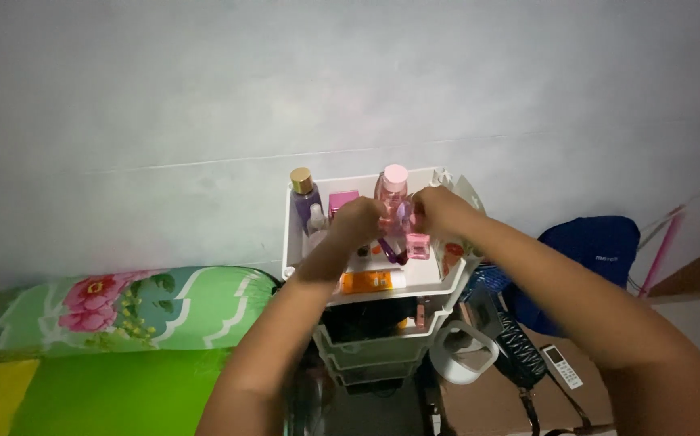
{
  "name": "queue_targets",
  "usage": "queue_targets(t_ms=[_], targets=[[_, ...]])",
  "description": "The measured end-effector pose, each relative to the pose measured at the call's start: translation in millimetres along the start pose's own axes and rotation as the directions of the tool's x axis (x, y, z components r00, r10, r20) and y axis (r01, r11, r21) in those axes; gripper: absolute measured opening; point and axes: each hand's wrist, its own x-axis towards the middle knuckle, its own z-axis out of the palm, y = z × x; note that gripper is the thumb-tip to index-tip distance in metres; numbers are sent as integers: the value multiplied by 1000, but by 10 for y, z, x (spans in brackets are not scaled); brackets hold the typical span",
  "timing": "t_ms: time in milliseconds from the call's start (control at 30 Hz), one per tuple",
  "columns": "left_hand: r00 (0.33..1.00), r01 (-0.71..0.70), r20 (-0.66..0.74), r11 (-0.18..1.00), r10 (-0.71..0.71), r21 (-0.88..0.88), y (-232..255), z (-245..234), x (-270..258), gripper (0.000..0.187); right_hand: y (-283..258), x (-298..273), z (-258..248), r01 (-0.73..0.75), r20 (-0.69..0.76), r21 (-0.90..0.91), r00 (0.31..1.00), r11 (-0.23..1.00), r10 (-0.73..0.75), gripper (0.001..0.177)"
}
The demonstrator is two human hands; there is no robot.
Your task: Folding a blanket on a bed and then organizing various toiletry bottles and personal items on a plastic storage shelf.
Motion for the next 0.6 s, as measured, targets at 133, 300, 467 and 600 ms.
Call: queue_targets(t_ms=[133,300,467,600], targets=[[958,267,191,902,-212,-338,94,-226,90,20,255,117,168,17,5,-49,1000,999,-17,25],[927,370,207,860,-314,-352,93,-71,-6,28,188,9,97,-16,15,-4,1000,1000,16,31],[905,421,214,843,-368,-335,56,-114,12,28,130,-124,37,-12,-15,-51,1000,999,12,33],[907,412,212,865,-362,-287,-30,61,59,36,218,-47,142,-6,-5,-100,1000,995,6,45]])
